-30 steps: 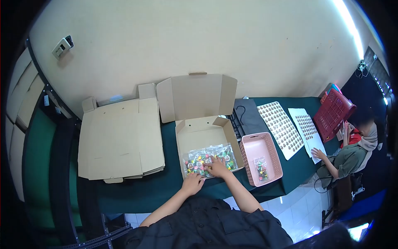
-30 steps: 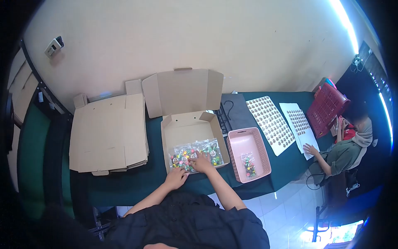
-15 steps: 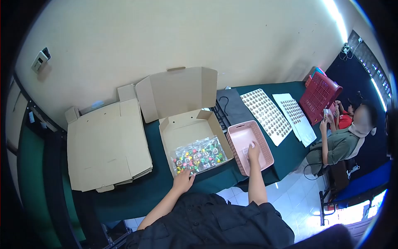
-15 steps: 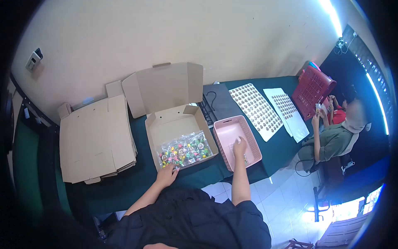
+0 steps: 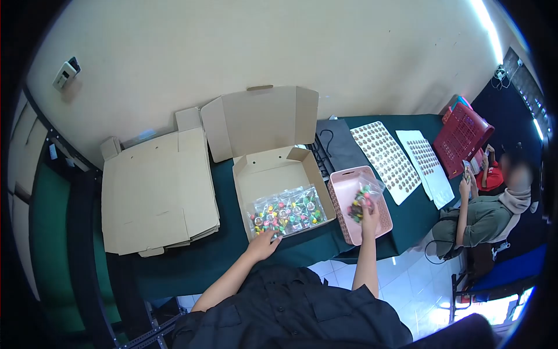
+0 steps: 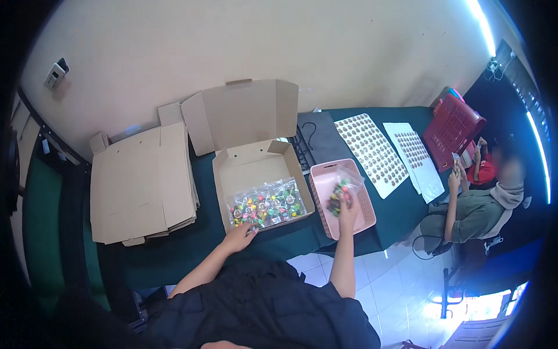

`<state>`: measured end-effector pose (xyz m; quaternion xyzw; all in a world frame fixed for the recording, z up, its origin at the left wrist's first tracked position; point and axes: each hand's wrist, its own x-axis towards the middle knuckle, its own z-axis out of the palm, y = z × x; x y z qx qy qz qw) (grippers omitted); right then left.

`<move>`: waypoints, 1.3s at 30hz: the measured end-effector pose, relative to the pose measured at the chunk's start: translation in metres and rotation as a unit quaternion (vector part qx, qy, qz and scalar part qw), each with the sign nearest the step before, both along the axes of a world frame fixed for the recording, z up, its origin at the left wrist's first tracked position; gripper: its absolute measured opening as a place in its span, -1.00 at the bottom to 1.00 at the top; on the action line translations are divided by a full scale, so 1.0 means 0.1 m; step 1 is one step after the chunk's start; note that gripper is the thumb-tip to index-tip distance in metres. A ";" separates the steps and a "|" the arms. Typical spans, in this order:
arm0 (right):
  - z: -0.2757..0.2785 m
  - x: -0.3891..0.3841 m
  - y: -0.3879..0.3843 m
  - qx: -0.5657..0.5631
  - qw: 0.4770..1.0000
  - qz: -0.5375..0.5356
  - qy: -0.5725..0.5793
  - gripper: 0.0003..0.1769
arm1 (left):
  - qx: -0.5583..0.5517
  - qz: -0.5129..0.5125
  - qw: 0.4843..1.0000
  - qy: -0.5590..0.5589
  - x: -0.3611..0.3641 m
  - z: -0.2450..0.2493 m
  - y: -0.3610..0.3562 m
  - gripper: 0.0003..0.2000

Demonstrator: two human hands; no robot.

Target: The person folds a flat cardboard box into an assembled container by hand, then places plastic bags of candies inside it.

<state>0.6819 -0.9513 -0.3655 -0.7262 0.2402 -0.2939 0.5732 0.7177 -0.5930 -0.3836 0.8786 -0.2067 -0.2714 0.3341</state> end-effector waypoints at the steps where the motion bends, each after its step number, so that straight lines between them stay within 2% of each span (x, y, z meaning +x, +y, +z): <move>1: 0.23 0.04 0.28 0.121 0.987 0.076 -0.075 -0.62 | 0.004 -0.002 1.000 0.000 0.01 -0.05 -0.01 -0.53; 2: 0.42 0.06 0.57 0.183 0.973 0.123 -0.071 -0.61 | -0.098 0.021 0.994 -0.038 0.01 -0.11 -0.02 -0.53; 3: 0.44 0.07 0.74 0.200 0.968 0.147 0.027 -0.58 | -0.199 0.043 0.976 -0.075 0.01 -0.14 -0.04 -0.53; 4: 0.35 0.10 0.90 0.182 0.960 0.210 0.045 -0.56 | -0.196 0.042 0.977 -0.075 0.01 -0.08 -0.10 -0.53; 5: 0.34 0.11 1.14 0.183 0.950 0.247 0.055 -0.56 | -0.347 0.096 0.933 0.007 0.01 0.03 -0.18 -0.56; 6: 0.35 0.09 1.36 0.211 0.925 0.302 0.096 -0.56 | -0.485 0.148 0.857 0.089 0.01 0.16 -0.23 -0.60; 7: 0.53 0.04 1.63 0.217 0.916 0.317 0.119 -0.59 | -0.484 0.150 0.858 0.087 -0.01 0.29 -0.24 -0.60; 8: 0.44 0.07 1.79 0.225 0.896 0.374 0.078 -0.63 | -0.446 0.195 0.864 0.127 -0.03 0.43 -0.24 -0.62; 10: 0.32 0.07 1.99 0.259 0.888 0.373 0.064 -0.65 | -0.409 0.244 0.864 0.164 -0.05 0.55 -0.20 -0.64; 12: 0.34 0.10 2.01 0.259 0.881 0.390 0.070 -0.65 | -0.479 0.253 0.827 0.152 -0.05 0.57 -0.17 -0.66; 17: 0.57 0.13 2.00 0.305 0.845 0.423 0.122 -0.65 | -0.495 0.279 0.811 0.137 -0.12 0.54 -0.08 -0.65; 19: 0.58 0.15 2.01 0.386 0.826 0.395 0.117 -0.62 | -0.556 0.299 0.738 0.237 -0.10 0.49 -0.09 -0.62; 20: 0.61 0.15 2.00 0.385 0.826 0.395 0.118 -0.62 | -0.558 0.300 0.737 0.237 -0.10 0.47 -0.10 -0.62; 22: 0.69 0.14 1.99 0.199 0.876 0.407 0.166 -0.62 | -0.564 0.253 0.771 0.156 -0.12 0.61 -0.13 -0.63; 23: 0.57 0.10 2.00 0.218 0.873 0.420 0.120 -0.67 | -0.445 0.246 0.858 0.065 -0.16 0.72 -0.09 -0.65; 26: 0.59 0.08 2.01 0.194 0.879 0.420 0.117 -0.70 | -0.381 0.251 0.884 0.103 -0.18 0.78 -0.07 -0.64; 30: 0.69 0.07 2.03 0.266 0.869 0.405 0.100 -0.75 | -0.460 0.250 0.849 0.074 -0.16 0.44 -0.08 -0.61; 32: 0.65 0.08 1.99 0.389 0.825 0.392 0.121 -0.76 | -0.514 0.299 0.794 0.126 -0.14 0.26 -0.08 -0.57; 33: 0.74 0.08 2.02 0.410 0.818 0.390 0.108 -0.75 | -0.514 0.299 0.794 0.126 -0.14 0.35 -0.06 -0.57; 34: 0.80 0.07 2.05 0.410 0.817 0.390 0.108 -0.75 | -0.495 0.281 0.808 0.154 -0.15 0.55 -0.03 -0.58; 36: 0.87 0.06 2.09 0.274 0.870 0.394 0.117 -0.73 | -0.476 0.263 0.819 0.182 -0.17 0.72 -0.01 -0.58; 38: 0.85 0.07 2.07 0.267 0.872 0.395 0.108 -0.74 | -0.467 0.171 0.854 0.152 -0.19 0.76 -0.05 -0.56; 39: 0.83 0.08 2.06 0.261 0.874 0.397 0.100 -0.74 | -0.499 0.166 0.839 0.139 -0.20 0.77 -0.07 -0.50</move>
